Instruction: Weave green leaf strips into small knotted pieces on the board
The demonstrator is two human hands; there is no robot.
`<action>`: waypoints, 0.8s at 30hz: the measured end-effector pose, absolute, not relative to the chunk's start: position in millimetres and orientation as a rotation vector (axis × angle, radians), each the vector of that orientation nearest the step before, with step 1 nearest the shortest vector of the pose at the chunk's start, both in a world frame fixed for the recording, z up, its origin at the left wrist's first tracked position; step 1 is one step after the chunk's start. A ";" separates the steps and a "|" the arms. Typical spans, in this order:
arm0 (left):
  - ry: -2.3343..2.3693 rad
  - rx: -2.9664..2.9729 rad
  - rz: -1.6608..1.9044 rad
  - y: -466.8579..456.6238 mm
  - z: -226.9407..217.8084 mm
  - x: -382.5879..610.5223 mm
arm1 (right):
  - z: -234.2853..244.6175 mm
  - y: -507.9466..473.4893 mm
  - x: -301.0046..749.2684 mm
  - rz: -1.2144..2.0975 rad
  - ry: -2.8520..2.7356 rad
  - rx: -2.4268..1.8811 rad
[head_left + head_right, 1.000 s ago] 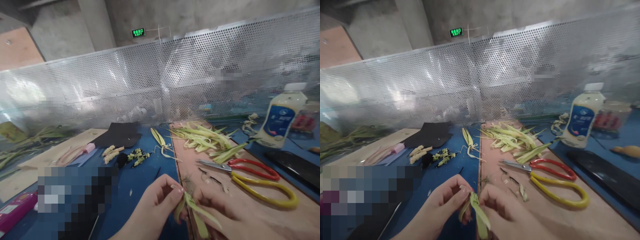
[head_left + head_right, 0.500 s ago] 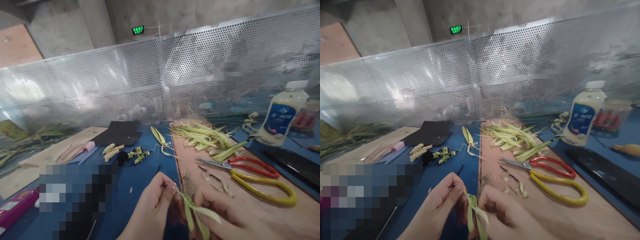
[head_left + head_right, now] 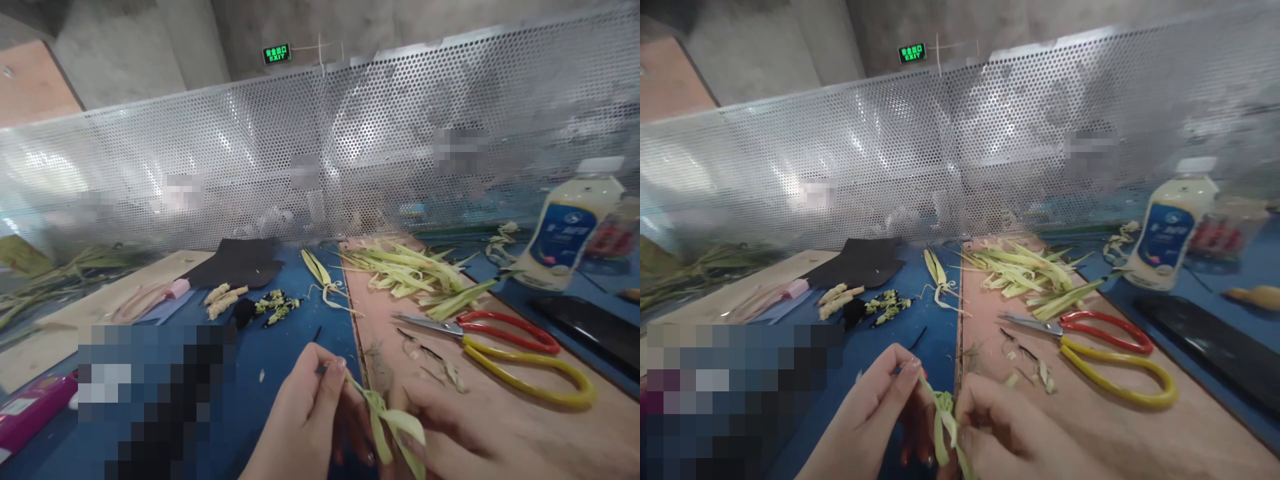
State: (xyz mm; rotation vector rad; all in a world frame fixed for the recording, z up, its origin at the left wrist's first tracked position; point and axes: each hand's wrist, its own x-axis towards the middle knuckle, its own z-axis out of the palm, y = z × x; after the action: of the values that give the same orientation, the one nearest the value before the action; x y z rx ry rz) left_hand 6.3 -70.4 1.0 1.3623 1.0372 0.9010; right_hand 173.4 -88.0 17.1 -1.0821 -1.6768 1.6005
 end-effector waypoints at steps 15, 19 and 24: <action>0.852 1.353 0.799 -67.2 -3.6 4.0 | -4.0 -84.2 166.6 1.477 -1.671 -1.112; 0.875 1.323 0.779 -70.1 3.2 4.5 | -4.3 -81.5 164.9 1.419 -1.679 -1.148; 0.955 1.344 0.784 -73.4 8.4 6.3 | -5.4 -83.9 167.1 0.992 -1.849 -1.301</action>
State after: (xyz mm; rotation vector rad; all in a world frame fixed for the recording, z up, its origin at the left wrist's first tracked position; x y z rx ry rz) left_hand 6.3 -73.4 8.4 1.3438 0.9551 0.7840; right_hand 167.1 -83.9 -5.4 -1.3008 -1.8491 0.9917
